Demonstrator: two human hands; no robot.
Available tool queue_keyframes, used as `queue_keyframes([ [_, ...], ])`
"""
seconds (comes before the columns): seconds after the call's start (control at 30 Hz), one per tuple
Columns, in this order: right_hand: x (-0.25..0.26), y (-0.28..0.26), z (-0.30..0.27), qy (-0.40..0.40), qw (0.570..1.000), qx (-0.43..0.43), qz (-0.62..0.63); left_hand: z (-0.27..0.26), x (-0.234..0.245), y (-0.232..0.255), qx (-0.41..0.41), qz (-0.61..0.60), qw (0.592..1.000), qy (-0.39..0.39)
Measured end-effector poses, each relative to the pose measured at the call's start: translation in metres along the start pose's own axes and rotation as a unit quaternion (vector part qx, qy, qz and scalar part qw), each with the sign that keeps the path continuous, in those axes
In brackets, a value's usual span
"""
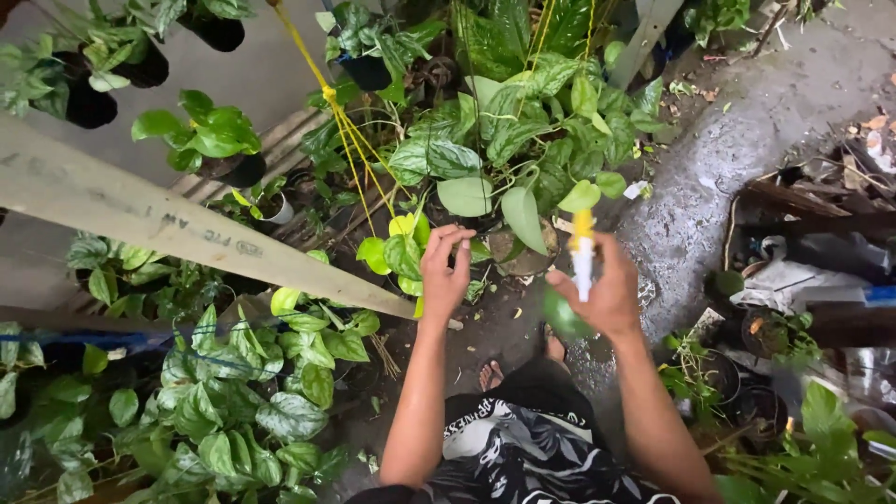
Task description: Inspecting plant leaves, adjusting vines on supports, and applying a spray treatment in a nursery.
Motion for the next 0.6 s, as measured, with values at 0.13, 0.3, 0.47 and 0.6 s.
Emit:
queue_keyframes([
  [0.13,-0.018,0.030,-0.016,-0.028,0.993,-0.069,0.088,-0.001,0.001,0.005,0.000,0.000,1.000,-0.002],
  [0.3,-0.037,-0.004,-0.022,-0.149,0.925,-0.088,0.339,-0.002,0.000,0.002,0.001,-0.001,1.000,-0.001],
  [0.47,-0.043,0.025,-0.025,-0.137,0.892,-0.153,0.402,-0.001,0.004,0.013,-0.008,-0.001,1.000,0.001],
  [0.6,-0.030,0.028,-0.012,-0.110,0.930,-0.153,0.314,-0.002,0.002,0.006,-0.018,0.008,1.000,0.003],
])
Point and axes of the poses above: each hand's wrist, its own z-axis towards the middle knuckle, its own x-axis out of the back of the hand, y = z × x, the point moved 7 cm from there along z, towards the middle knuckle, and after that the axes turned 7 degrees about y, right-handed, at the moved point
